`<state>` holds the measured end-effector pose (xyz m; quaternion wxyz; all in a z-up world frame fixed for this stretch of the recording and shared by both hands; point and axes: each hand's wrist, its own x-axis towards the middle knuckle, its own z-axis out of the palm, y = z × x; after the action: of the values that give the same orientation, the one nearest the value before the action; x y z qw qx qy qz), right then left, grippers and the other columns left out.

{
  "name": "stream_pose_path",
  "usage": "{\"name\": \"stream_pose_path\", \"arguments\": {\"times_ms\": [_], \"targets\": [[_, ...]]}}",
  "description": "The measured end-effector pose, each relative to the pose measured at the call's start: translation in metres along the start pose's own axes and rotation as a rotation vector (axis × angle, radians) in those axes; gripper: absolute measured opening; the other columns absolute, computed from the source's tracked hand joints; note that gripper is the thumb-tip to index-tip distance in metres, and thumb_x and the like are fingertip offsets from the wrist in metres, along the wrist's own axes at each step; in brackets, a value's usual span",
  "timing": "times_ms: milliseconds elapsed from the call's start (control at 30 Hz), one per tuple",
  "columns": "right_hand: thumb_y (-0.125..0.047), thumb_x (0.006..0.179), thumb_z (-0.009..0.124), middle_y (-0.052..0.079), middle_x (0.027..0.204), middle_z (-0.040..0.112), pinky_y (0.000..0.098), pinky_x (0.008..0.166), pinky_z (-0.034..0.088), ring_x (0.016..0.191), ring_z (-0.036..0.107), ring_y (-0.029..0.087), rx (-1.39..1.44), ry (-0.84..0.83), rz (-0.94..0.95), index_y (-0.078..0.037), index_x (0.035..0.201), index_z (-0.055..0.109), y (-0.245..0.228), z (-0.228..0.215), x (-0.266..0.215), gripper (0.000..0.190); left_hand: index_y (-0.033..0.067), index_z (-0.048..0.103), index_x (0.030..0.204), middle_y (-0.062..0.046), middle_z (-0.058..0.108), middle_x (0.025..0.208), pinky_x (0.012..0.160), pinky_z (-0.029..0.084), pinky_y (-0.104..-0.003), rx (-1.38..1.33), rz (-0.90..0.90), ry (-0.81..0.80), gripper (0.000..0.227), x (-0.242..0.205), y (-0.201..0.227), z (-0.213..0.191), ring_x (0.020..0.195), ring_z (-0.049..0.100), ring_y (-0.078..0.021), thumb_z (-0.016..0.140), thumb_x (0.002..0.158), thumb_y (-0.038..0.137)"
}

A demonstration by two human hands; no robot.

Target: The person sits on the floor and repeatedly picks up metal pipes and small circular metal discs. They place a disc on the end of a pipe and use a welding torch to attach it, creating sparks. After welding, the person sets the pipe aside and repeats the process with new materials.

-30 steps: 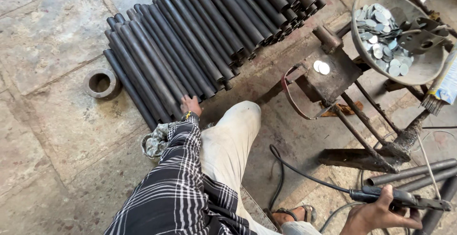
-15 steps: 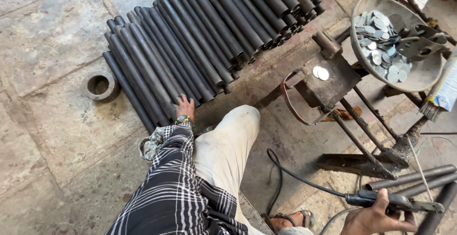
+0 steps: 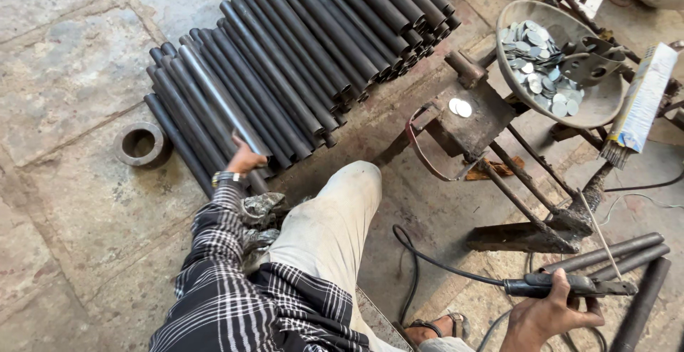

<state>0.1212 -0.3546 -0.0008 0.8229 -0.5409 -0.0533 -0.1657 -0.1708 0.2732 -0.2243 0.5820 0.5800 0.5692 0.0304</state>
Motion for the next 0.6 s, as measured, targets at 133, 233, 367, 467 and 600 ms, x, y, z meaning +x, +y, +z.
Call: {"name": "stream_pose_path", "arguments": {"times_ms": [133, 233, 367, 467, 600], "targets": [[0.013, 0.099, 0.073, 0.023, 0.138, 0.047, 0.0428, 0.107, 0.062, 0.122, 0.067, 0.032, 0.031, 0.001, 0.009, -0.007, 0.137, 0.024, 0.000, -0.006, 0.001, 0.065, 0.0033, 0.032, 0.161, -0.016, 0.071, 0.126, 0.085, 0.063, -0.036, -0.775, 0.177, -0.137, 0.080, 0.002, 0.018, -0.030, 0.100, 0.075, -0.0227, 0.071, 0.097, 0.031], [0.014, 0.097, 0.075, 0.023, 0.137, 0.049, 0.0425, 0.105, 0.064, 0.119, 0.066, 0.030, 0.048, 0.012, -0.011, -0.007, 0.138, 0.026, 0.000, -0.004, 0.001, 0.067, 0.0147, 0.055, 0.111, -0.003, 0.063, 0.082, 0.058, 0.059, -0.040, -1.140, 0.091, -0.074, 0.045, 0.018, 0.068, -0.037, 0.067, 0.066, -0.0180, 0.066, 0.090, 0.052], [0.013, 0.095, 0.075, 0.021, 0.134, 0.053, 0.0419, 0.099, 0.066, 0.116, 0.067, 0.030, 0.030, 0.034, -0.024, -0.006, 0.136, 0.027, -0.008, 0.012, 0.000, 0.066, 0.0101, 0.060, 0.100, -0.008, 0.070, 0.088, 0.063, 0.060, -0.034, -1.014, 0.134, -0.045, 0.024, 0.015, 0.151, -0.024, 0.071, 0.070, -0.0199, 0.077, 0.092, 0.025], [0.013, 0.094, 0.074, 0.019, 0.133, 0.055, 0.0381, 0.095, 0.063, 0.112, 0.065, 0.026, 0.077, 0.034, -0.038, -0.007, 0.141, 0.030, -0.019, 0.021, -0.008, 0.068, 0.0116, 0.060, 0.098, -0.008, 0.069, 0.087, 0.059, 0.056, -0.033, -1.040, 0.294, -0.210, 0.022, -0.039, 0.195, 0.009, 0.070, 0.069, -0.0207, 0.076, 0.093, 0.025], [0.010, 0.093, 0.073, 0.018, 0.123, 0.057, 0.0375, 0.086, 0.063, 0.101, 0.067, 0.024, 0.022, 0.140, 0.010, -0.010, 0.134, 0.030, -0.029, 0.027, -0.003, 0.062, 0.0085, 0.061, 0.105, -0.009, 0.065, 0.092, 0.067, 0.057, -0.031, -1.042, 0.465, -0.233, 0.022, -0.172, 0.208, 0.053, 0.077, 0.067, -0.0186, 0.075, 0.098, 0.024]]}}
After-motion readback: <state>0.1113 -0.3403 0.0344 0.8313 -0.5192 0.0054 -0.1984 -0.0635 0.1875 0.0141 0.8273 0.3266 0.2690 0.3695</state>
